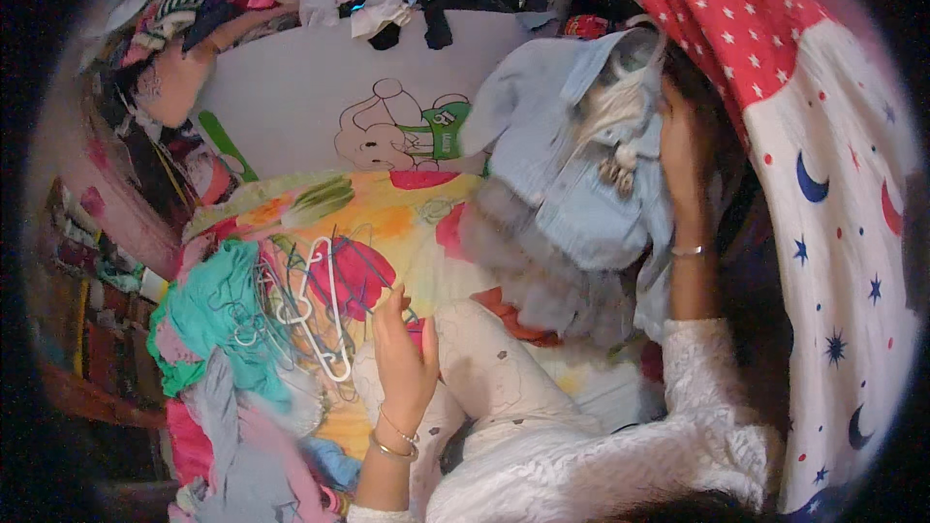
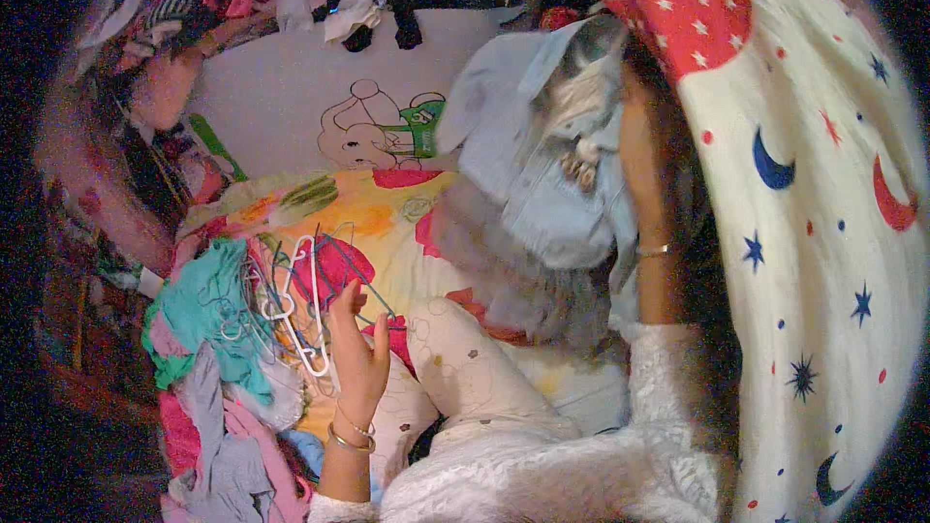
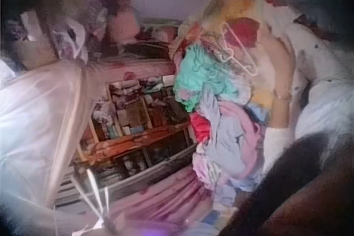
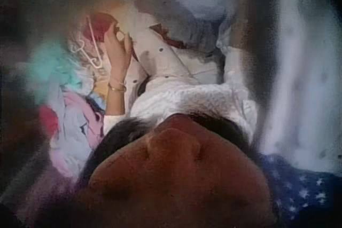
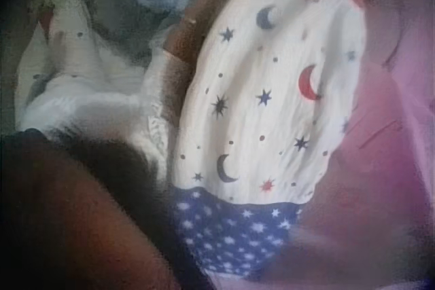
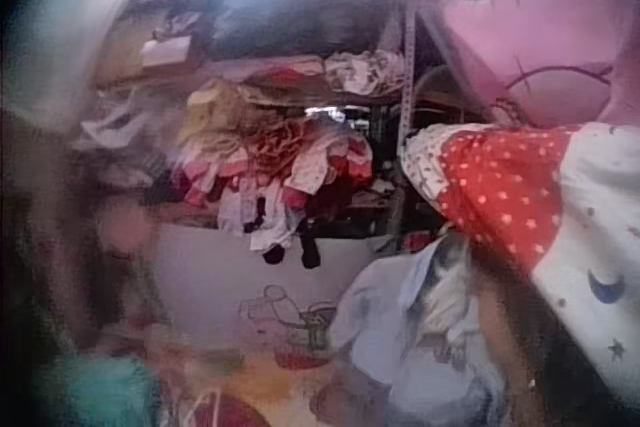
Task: The person sorts through a pile of clothes on a bed, picking up items, placing them on hangers, and folding them. They handle various garments including shirts and pants, using hangers to organize the items.
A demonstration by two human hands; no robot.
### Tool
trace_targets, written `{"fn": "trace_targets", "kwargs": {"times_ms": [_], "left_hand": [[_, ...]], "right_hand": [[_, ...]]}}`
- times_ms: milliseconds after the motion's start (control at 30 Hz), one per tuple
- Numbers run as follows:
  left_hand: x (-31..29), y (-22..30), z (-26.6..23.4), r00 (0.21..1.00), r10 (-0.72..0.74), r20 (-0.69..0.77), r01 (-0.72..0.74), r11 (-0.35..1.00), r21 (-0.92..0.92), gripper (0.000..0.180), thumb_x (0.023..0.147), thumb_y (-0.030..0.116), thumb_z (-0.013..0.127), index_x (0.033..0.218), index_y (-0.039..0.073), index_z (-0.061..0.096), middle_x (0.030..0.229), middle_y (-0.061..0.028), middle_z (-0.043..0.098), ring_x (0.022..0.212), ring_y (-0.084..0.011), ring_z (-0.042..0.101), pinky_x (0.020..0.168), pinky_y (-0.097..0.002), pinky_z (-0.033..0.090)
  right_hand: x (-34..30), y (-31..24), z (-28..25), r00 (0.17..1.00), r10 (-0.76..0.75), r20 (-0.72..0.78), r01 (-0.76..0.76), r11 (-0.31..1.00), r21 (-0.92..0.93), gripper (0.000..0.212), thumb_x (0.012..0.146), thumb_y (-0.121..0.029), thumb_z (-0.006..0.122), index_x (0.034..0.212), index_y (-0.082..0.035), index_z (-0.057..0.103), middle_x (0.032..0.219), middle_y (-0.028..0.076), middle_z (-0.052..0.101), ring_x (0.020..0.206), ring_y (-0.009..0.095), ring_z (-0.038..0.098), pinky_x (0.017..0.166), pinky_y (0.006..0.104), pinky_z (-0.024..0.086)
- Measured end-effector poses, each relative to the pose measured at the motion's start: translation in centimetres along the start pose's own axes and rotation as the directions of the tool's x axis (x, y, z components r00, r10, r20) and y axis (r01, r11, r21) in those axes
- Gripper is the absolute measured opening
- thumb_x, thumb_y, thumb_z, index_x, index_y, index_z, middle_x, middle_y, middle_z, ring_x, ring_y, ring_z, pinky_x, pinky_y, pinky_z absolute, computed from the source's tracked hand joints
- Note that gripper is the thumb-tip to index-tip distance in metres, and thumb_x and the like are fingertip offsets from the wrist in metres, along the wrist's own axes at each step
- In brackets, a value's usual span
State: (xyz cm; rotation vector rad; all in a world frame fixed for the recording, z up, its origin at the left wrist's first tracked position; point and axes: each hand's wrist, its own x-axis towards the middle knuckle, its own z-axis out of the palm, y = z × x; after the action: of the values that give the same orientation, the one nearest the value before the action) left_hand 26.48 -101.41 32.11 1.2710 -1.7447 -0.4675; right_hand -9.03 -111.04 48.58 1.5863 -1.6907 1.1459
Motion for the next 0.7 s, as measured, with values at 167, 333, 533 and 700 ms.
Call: {"fn": "trace_targets", "kwargs": {"times_ms": [167,333,533,700], "left_hand": [[-4.1,-3.8,1.1,0.992,-0.119,0.044,0.121,0.992,-0.03,0.044,0.081,0.003,0.057,0.122,-0.004,0.042,0.103,-0.02,0.049,0.095,-0.0335,0.05,0.086,-0.0387,0.04],[-6.4,-5.7,0.9,0.957,-0.275,0.093,0.279,0.96,-0.038,0.041,0.078,0.0,0.057,0.117,-0.003,0.045,0.098,-0.0187,0.049,0.093,-0.0327,0.05,0.084,-0.0383,0.04],[-7.8,-7.0,2.0,0.933,-0.307,0.187,0.316,0.949,-0.015,0.041,0.076,-0.002,0.056,0.115,-0.002,0.046,0.099,-0.0182,0.05,0.093,-0.0317,0.05,0.084,-0.0378,0.041],[-7.6,-6.9,3.8,0.93,-0.286,0.23,0.302,0.953,-0.036,0.037,0.077,-0.001,0.055,0.114,-0.002,0.047,0.098,-0.0188,0.05,0.094,-0.033,0.05,0.084,-0.0386,0.041]], "right_hand": [[7.2,7.3,2.4,0.953,-0.302,-0.028,0.229,0.777,-0.587,0.034,0.085,-0.016,0.05,0.117,-0.004,0.056,0.12,0.022,0.054,0.11,0.036,0.051,0.094,0.0411,0.04],[10.5,8.8,5.1,0.924,-0.374,-0.078,0.242,0.732,-0.637,0.036,0.086,-0.017,0.048,0.118,-0.003,0.054,0.118,0.023,0.054,0.11,0.037,0.051,0.095,0.0417,0.04],[10.1,3.1,4.1,0.913,-0.407,-0.006,0.342,0.775,-0.532,0.037,0.087,-0.019,0.047,0.12,-0.003,0.052,0.117,0.025,0.054,0.11,0.038,0.051,0.095,0.0422,0.039],[9.1,1.0,4.9,0.948,-0.276,0.159,0.319,0.826,-0.465,0.037,0.088,-0.019,0.045,0.121,-0.002,0.051,0.115,0.026,0.054,0.11,0.039,0.05,0.096,0.0422,0.039]]}}
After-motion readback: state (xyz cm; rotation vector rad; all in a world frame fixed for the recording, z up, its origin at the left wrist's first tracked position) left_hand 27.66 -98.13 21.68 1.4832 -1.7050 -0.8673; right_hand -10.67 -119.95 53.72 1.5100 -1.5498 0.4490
